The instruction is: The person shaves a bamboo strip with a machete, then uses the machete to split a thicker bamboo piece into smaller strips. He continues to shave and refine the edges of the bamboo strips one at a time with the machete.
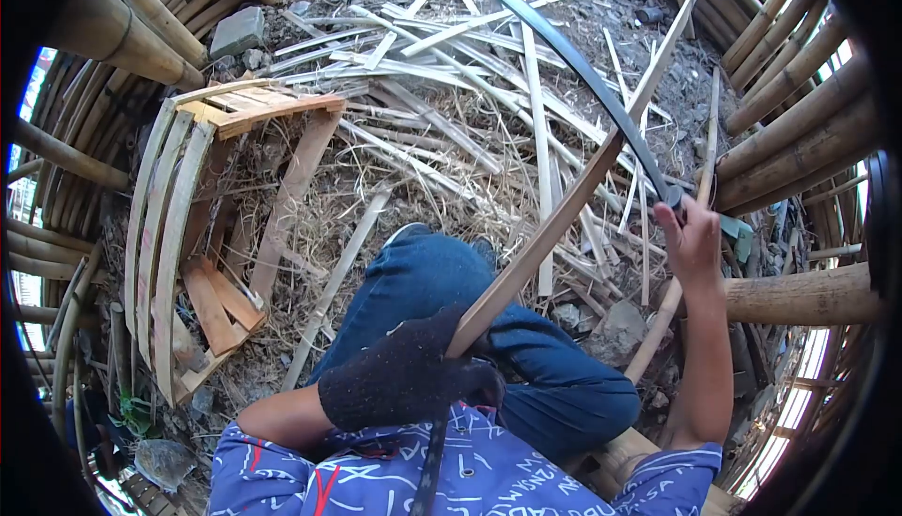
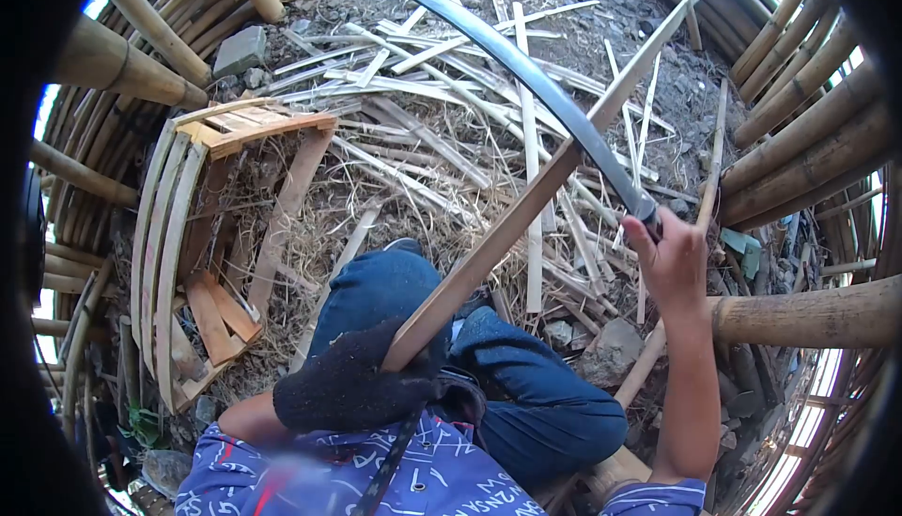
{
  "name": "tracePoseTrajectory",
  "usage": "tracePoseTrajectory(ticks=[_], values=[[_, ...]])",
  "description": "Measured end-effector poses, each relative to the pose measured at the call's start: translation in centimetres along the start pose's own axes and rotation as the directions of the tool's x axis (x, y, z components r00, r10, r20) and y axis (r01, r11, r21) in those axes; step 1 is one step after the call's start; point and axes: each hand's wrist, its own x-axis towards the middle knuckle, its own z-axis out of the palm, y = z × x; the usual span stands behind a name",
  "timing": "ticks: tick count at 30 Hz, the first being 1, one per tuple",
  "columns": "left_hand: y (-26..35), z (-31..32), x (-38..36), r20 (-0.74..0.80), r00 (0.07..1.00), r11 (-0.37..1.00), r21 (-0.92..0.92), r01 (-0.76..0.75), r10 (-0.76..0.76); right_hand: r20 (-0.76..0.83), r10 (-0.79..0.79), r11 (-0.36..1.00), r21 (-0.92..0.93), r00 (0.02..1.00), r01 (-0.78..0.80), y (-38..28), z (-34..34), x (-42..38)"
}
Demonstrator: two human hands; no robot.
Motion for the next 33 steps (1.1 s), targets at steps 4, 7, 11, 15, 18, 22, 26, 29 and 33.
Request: tracePoseTrajectory(ticks=[4,7,11,15,18,22,26,29,33], values=[[-0.4,-0.3,0.9,0.135,0.991,0.998,-0.058,0.027,-0.019,0.005,0.044,0.988,0.149,0.999,-0.044,-1.1,1.4,-1.7],[-0.6,0.2,1.2,0.100,0.995,0.996,-0.089,-0.020,0.029,0.098,-0.021,0.939,0.344,0.995,-0.014,-5.6,2.4,-3.5],[-1.0,1.3,1.4,0.136,0.990,0.940,-0.341,0.008,0.041,0.229,-0.198,0.939,0.322,0.953,0.117,-11.4,1.3,-4.8],[-4.0,1.7,2.3,0.014,0.841,0.803,0.289,-0.521,0.541,0.296,-0.315,0.939,0.232,0.902,0.253,-13.9,1.0,-5.4],[-4.0,1.5,2.0,0.124,0.755,0.588,0.552,-0.592,0.644,0.293,-0.322,0.942,0.196,0.900,0.273,-14.0,1.2,-5.8],[-4.2,2.0,1.2,0.146,0.727,0.427,0.725,-0.541,0.671,0.218,-0.391,0.920,0.094,0.894,0.379,-13.3,1.7,-6.1],[-3.9,2.1,0.6,0.186,0.688,0.305,0.794,-0.526,0.702,0.184,-0.427,0.902,0.021,0.885,0.431,-12.6,1.7,-6.3],[-4.5,2.3,1.0,0.139,0.656,0.354,0.750,-0.559,0.741,0.147,-0.426,0.902,-0.007,0.893,0.432,-11.8,1.8,-6.0],[-3.8,2.3,0.6,-0.033,0.849,0.742,0.505,-0.441,0.527,0.071,-0.238,0.969,-0.047,0.969,0.242,-8.2,1.8,-4.5]])
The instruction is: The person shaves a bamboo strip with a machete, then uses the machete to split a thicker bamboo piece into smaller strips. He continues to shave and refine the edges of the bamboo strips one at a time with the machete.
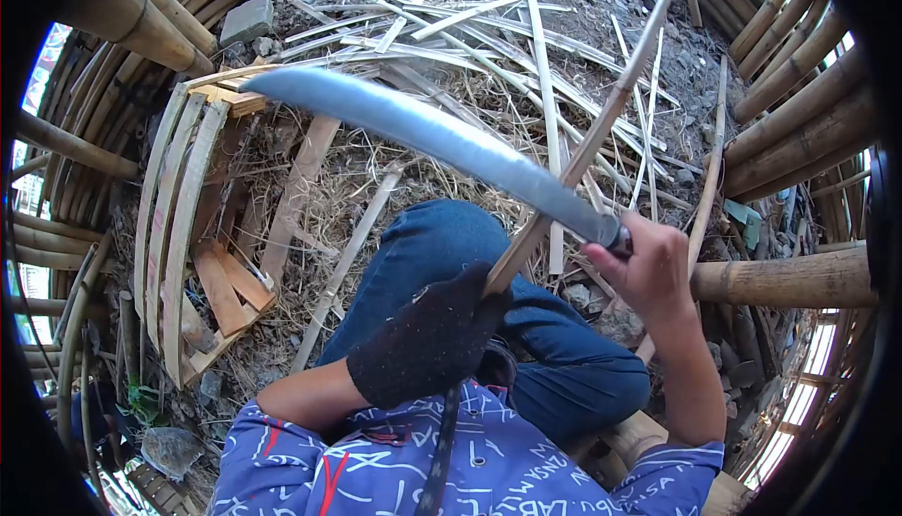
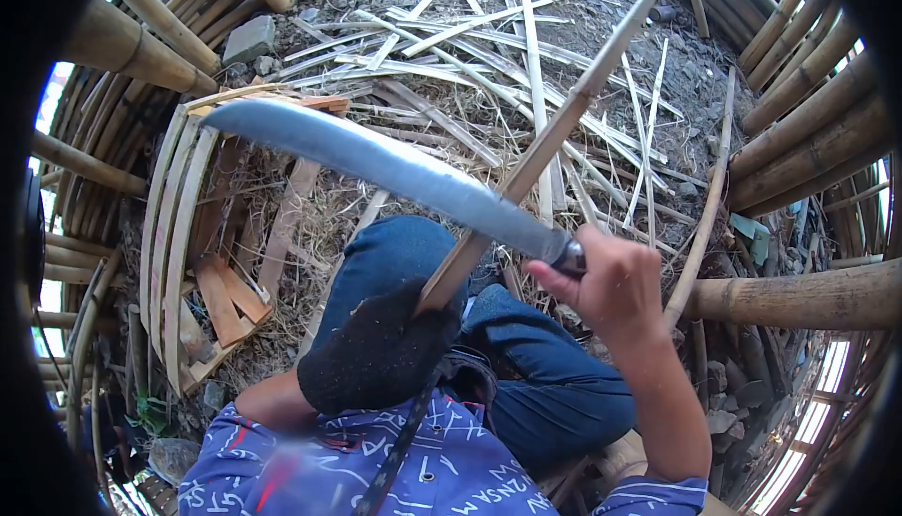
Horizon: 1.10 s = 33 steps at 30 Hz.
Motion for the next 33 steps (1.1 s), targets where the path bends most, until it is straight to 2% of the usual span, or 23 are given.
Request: tracePoseTrajectory(ticks=[2,8,12,14,15,17,18,19,20,21,23,24,26,30,32,33], values=[[-0.4,0.0,0.3,-0.068,0.990,0.989,0.094,-0.115,0.122,-0.006,-0.024,0.999,-0.024,1.000,0.024,0.6,0.2,0.1],[-0.6,0.1,0.1,-0.071,0.989,0.984,0.134,-0.118,0.128,0.034,-0.003,1.000,0.013,0.999,0.002,1.4,0.6,0.6],[-0.5,-0.4,0.0,-0.054,0.983,0.970,0.179,-0.166,0.178,-0.014,-0.084,0.996,-0.045,0.996,0.083,2.5,0.9,1.0],[0.1,-1.1,-0.2,0.077,0.993,0.975,0.197,-0.103,0.089,-0.030,-0.096,0.994,-0.059,0.995,0.094,3.1,0.8,1.4],[-0.1,-1.2,-0.5,0.086,0.992,0.974,0.199,-0.111,0.095,-0.050,-0.036,0.998,-0.049,0.998,0.034,3.6,0.7,1.6],[-0.6,-1.0,-1.1,0.063,0.998,1.000,0.009,-0.021,0.020,-0.096,0.059,0.996,-0.067,0.994,-0.065,5.6,0.4,2.2],[-0.3,-1.1,-1.0,0.075,0.997,0.999,0.010,-0.033,0.032,-0.094,0.089,0.991,-0.095,0.992,-0.098,6.8,0.1,2.6],[0.3,-1.4,-0.7,0.085,0.982,0.962,-0.203,0.181,-0.166,-0.095,0.121,0.983,-0.124,0.988,-0.132,7.8,-0.2,2.8],[0.6,-1.5,-0.5,0.135,0.925,0.835,-0.400,0.378,-0.354,-0.091,0.128,0.978,-0.153,0.988,-0.141,8.6,-0.3,2.9],[0.3,-1.4,-0.4,0.140,0.929,0.839,-0.400,0.370,-0.343,-0.097,0.135,0.976,-0.161,0.986,-0.150,8.9,-0.4,3.0],[-0.6,-1.0,-0.6,0.100,0.974,0.908,-0.354,0.225,-0.202,-0.099,0.094,0.981,-0.160,0.991,-0.109,9.1,-0.4,3.3],[-0.8,-0.7,-0.7,0.108,0.974,0.908,-0.353,0.225,-0.200,-0.107,0.096,0.985,-0.131,0.990,-0.110,9.1,-0.2,3.5],[-1.2,-0.2,-0.8,0.117,0.935,0.770,-0.538,0.344,-0.336,-0.109,0.112,0.984,-0.126,0.988,-0.125,8.8,0.1,3.4],[-0.9,-1.4,-0.3,0.150,0.908,0.747,-0.524,0.409,-0.392,-0.075,0.135,0.990,-0.041,0.988,-0.138,6.1,-0.2,2.6],[-0.4,-2.1,0.2,0.275,0.852,0.692,-0.498,0.523,-0.446,0.005,0.100,0.990,0.100,0.995,-0.100,3.1,-0.2,1.5],[-0.6,-1.8,0.3,0.268,0.848,0.687,-0.500,0.527,-0.457,0.010,0.047,0.984,0.172,0.999,-0.048,1.7,0.2,1.0]])
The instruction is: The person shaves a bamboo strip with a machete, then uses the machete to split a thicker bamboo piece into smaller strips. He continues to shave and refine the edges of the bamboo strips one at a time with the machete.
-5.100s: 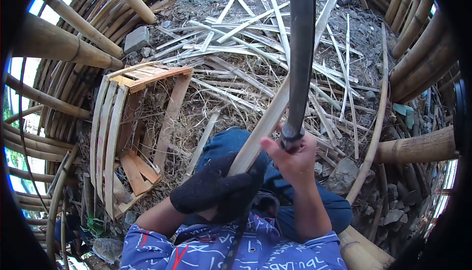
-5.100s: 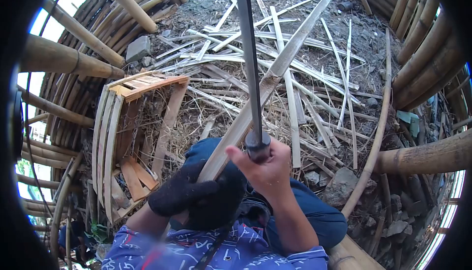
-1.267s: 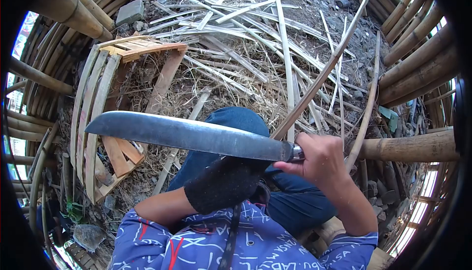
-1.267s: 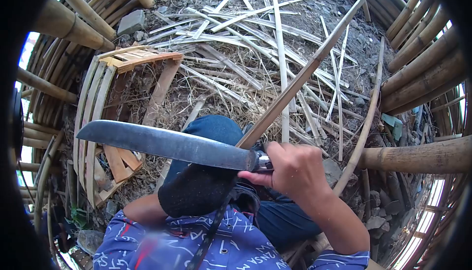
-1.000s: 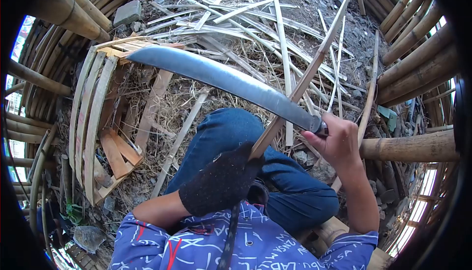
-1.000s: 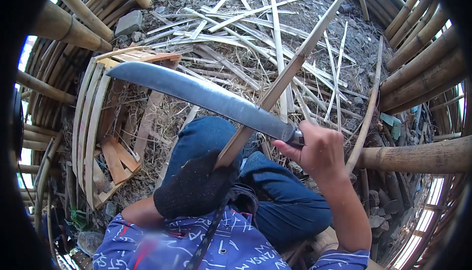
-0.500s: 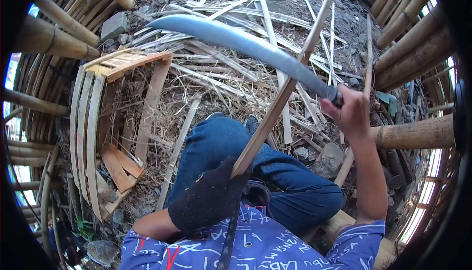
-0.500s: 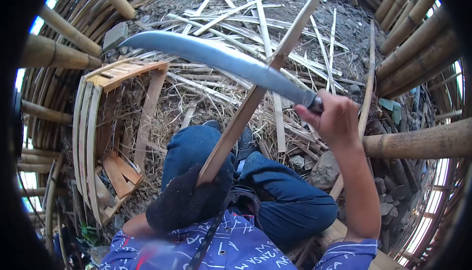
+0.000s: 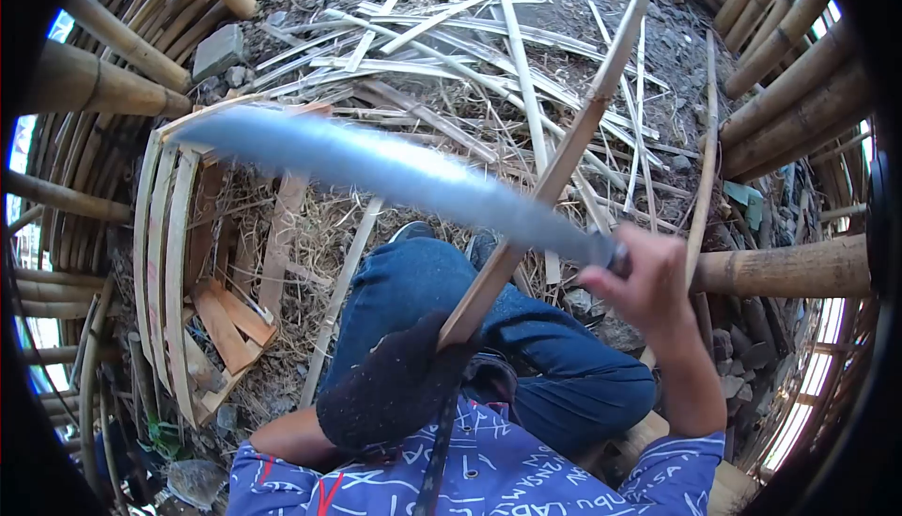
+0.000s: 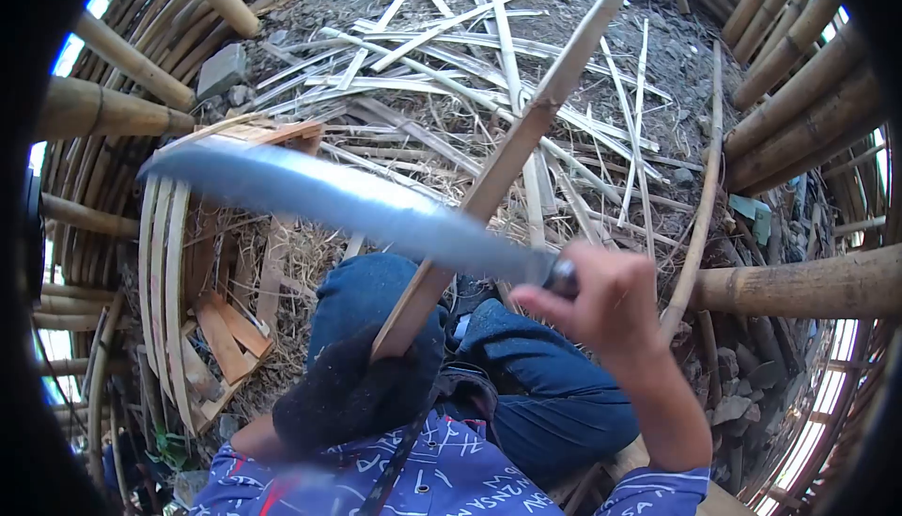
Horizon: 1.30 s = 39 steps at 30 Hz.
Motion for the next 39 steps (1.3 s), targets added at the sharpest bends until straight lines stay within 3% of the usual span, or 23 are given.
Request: tracePoseTrajectory(ticks=[3,4,5,6,8,12,14,17,20,21,23,24,26,27,28,30,31,35,37,39], values=[[-0.5,0.7,0.6,0.009,1.000,0.998,-0.059,-0.026,0.026,0.096,-0.103,0.995,0.016,0.990,0.102,-4.3,0.3,-0.7],[-0.2,0.9,0.8,0.051,0.978,0.957,0.201,-0.211,0.205,0.134,-0.146,0.989,0.017,0.980,0.145,-5.3,0.5,-0.8],[-0.1,0.9,0.8,0.137,0.923,0.817,0.433,-0.382,0.359,0.135,-0.148,0.989,0.021,0.980,0.146,-6.0,0.6,-1.0],[-0.5,0.9,0.7,0.134,0.925,0.819,0.432,-0.378,0.356,0.149,-0.165,0.986,-0.005,0.975,0.168,-6.6,0.7,-1.1],[-1.7,0.7,0.6,0.276,0.755,0.324,0.777,-0.540,0.595,0.165,-0.187,0.981,-0.028,0.968,0.194,-7.1,0.8,-1.4],[-1.7,1.1,0.2,0.239,0.710,0.300,0.784,-0.544,0.663,0.149,-0.193,0.975,-0.082,0.970,0.206,-6.5,1.2,-1.5],[-1.6,1.3,0.2,0.126,0.764,0.502,0.685,-0.528,0.633,0.112,-0.173,0.969,-0.157,0.979,0.189,-5.2,1.1,-1.3],[-0.9,1.6,-0.4,0.069,0.799,0.574,0.659,-0.486,0.597,0.040,-0.081,0.982,-0.170,0.996,0.087,-2.0,0.9,-0.9],[-1.0,1.6,0.0,0.101,0.760,0.497,0.699,-0.514,0.642,0.015,-0.044,0.985,-0.164,0.999,0.046,-1.5,0.5,-0.8],[-0.7,1.6,0.0,0.103,0.757,0.493,0.701,-0.515,0.645,0.043,0.027,0.998,-0.066,0.999,-0.024,-2.0,0.3,-1.0],[-0.1,1.7,-0.1,-0.009,0.945,0.873,0.386,-0.298,0.327,0.153,0.099,0.992,0.067,0.983,-0.110,-3.6,-0.2,-1.6],[-0.1,1.7,0.1,-0.010,0.947,0.875,0.385,-0.293,0.322,0.157,0.100,0.991,0.070,0.982,-0.112,-4.5,-0.1,-2.0],[-0.3,1.5,0.3,0.098,0.898,0.755,0.508,-0.415,0.428,0.186,-0.046,0.993,0.119,0.982,0.025,-5.9,0.3,-3.0],[-0.5,1.5,0.3,0.162,0.867,0.678,0.561,-0.475,0.472,0.206,-0.090,0.996,0.047,0.974,0.082,-6.2,0.6,-3.5],[-1.0,1.5,0.3,0.167,0.870,0.681,0.561,-0.470,0.463,0.208,-0.083,0.996,0.053,0.975,0.074,-6.2,0.8,-3.5],[-2.5,1.8,0.3,0.205,0.816,0.389,0.799,-0.458,0.541,0.190,-0.090,0.996,0.014,0.978,0.089,-6.3,0.9,-3.2],[-2.9,1.9,0.2,0.210,0.800,0.328,0.831,-0.449,0.562,0.179,-0.105,0.994,-0.021,0.978,0.110,-6.1,1.1,-3.2],[-2.8,1.8,-0.4,0.231,0.843,0.381,0.812,-0.443,0.487,0.139,-0.160,0.986,-0.032,0.977,0.166,-5.2,1.4,-3.1],[-3.0,1.7,-0.6,0.276,0.812,0.251,0.856,-0.451,0.515,0.083,-0.211,0.976,-0.029,0.974,0.214,-4.8,1.5,-3.0],[-3.3,1.9,-0.6,0.272,0.809,0.212,0.877,-0.431,0.521,0.088,-0.214,0.975,-0.049,0.973,0.219,-4.6,1.5,-2.9]])
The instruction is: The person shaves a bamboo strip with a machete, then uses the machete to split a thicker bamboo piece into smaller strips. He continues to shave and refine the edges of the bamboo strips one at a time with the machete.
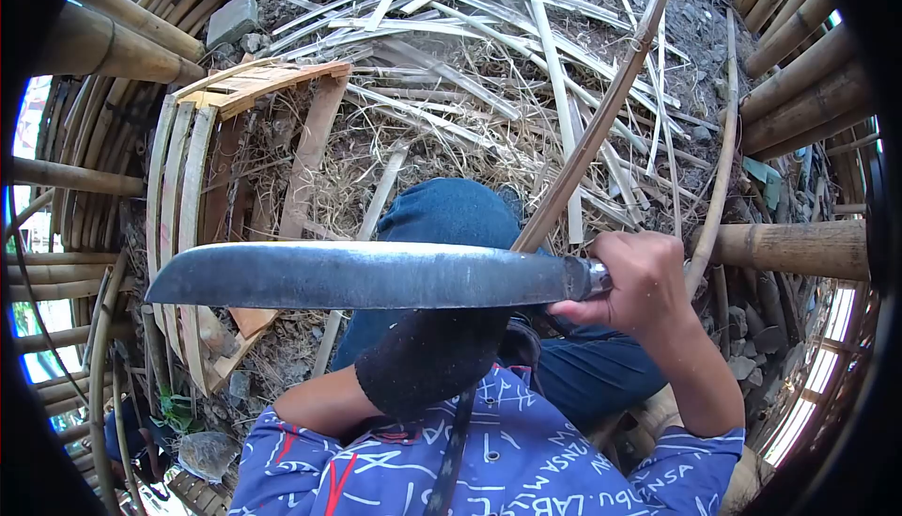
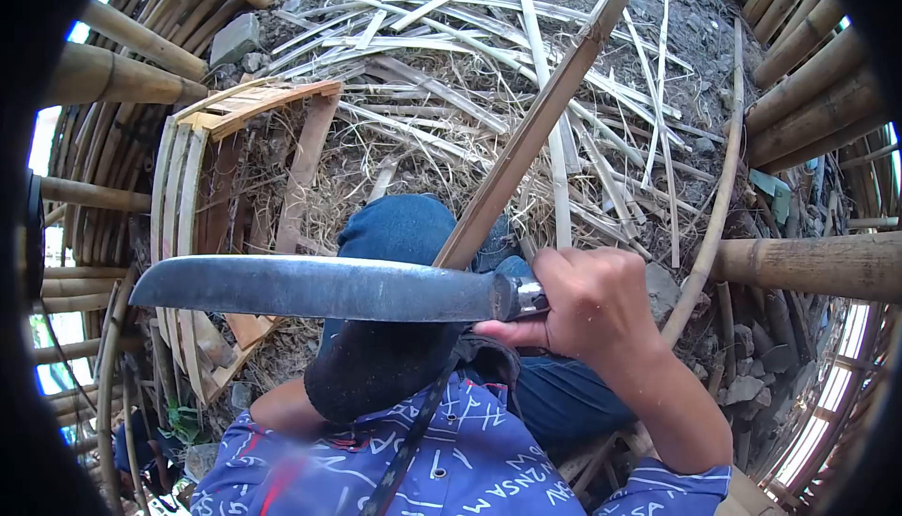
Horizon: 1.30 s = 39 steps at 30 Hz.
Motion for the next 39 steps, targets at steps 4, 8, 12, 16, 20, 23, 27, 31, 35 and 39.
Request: tracePoseTrajectory(ticks=[4,8,12,16,20,23,27,31,35,39], values=[[-0.3,0.0,-0.3,-0.038,0.995,0.990,0.113,-0.087,0.092,0.065,0.034,0.999,-0.016,0.997,-0.033,0.1,0.0,0.1],[-0.5,0.1,-0.6,-0.017,0.989,0.940,0.313,-0.137,0.150,0.018,-0.021,0.999,-0.027,1.000,0.021,0.4,0.2,0.5],[-0.2,-0.6,-0.3,-0.050,0.997,0.995,0.087,-0.049,0.054,-0.012,-0.047,0.996,-0.081,0.999,0.046,0.4,0.2,0.9],[0.2,-0.3,-0.9,0.059,0.998,0.991,0.129,0.027,-0.034,-0.031,-0.081,0.992,-0.103,0.996,0.078,0.6,0.1,1.2],[-0.1,0.4,-1.4,0.007,0.990,0.898,0.421,-0.129,0.139,-0.029,-0.091,0.990,-0.107,0.995,0.087,1.0,0.3,0.9],[0.4,0.4,-1.3,-0.098,0.988,0.849,0.526,-0.050,0.119,-0.003,-0.032,0.997,-0.071,0.999,0.032,1.2,0.5,0.7],[0.2,0.1,-0.7,-0.073,0.994,0.948,0.314,-0.055,0.082,-0.009,-0.029,0.996,-0.089,1.000,0.028,1.2,0.4,0.8],[-0.1,-0.4,0.2,-0.091,0.995,0.991,-0.133,0.016,-0.029,0.001,-0.027,0.994,-0.105,1.000,0.027,1.4,0.3,0.8],[0.0,-2.5,1.1,-0.119,0.977,0.867,-0.488,0.100,-0.180,-0.058,-0.040,0.986,-0.161,0.998,0.030,4.2,-0.1,0.3],[0.1,-3.9,0.7,0.101,0.929,0.722,-0.601,0.343,-0.357,-0.189,0.296,0.940,-0.120,0.936,-0.321,8.6,-1.3,0.0]])
